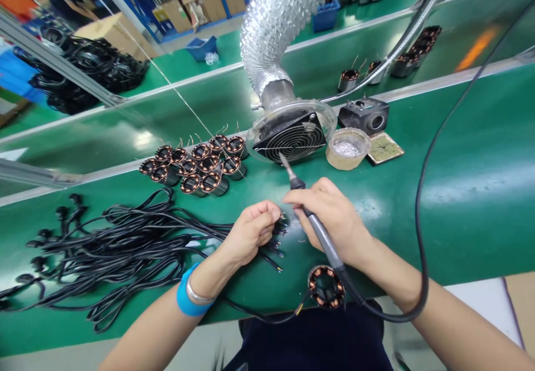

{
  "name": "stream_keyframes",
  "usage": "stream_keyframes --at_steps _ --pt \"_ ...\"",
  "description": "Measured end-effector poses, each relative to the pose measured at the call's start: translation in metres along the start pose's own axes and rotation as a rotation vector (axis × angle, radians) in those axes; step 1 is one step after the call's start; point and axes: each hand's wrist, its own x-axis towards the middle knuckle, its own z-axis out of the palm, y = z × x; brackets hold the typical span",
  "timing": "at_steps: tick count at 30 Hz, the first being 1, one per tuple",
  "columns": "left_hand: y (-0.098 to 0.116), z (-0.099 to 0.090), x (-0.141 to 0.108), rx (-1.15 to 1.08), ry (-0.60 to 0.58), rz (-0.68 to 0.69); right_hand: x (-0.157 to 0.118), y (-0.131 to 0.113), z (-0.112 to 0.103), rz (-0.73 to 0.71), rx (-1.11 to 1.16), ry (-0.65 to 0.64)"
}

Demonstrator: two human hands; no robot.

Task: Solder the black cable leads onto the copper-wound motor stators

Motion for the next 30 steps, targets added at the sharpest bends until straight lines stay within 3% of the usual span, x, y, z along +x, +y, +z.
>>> stream_keyframes --at_steps 4,8,14,21,25,30 --pt "0.001 0.002 0.0 0.03 0.006 0.009 -0.012 -0.001 0.01 0.259 0.255 0.096" --pt "0.001 0.003 0.002 0.062 -0.009 0.029 -0.013 0.003 0.014 0.269 0.441 0.085" --pt "0.004 0.003 0.002 0.094 -0.005 0.073 -0.012 0.002 -0.001 0.116 0.22 0.072" --pt "0.001 -0.002 0.003 0.158 -0.005 0.106 -0.025 -0.026 -0.037 0.166 0.153 0.162" --pt "0.0 -0.003 0.002 0.187 0.007 0.125 -0.033 -0.025 -0.038 0.283 0.156 0.279" --pt "0.001 -0.002 0.001 0.247 0.014 0.154 -0.03 -0.02 -0.034 0.257 0.102 0.292"
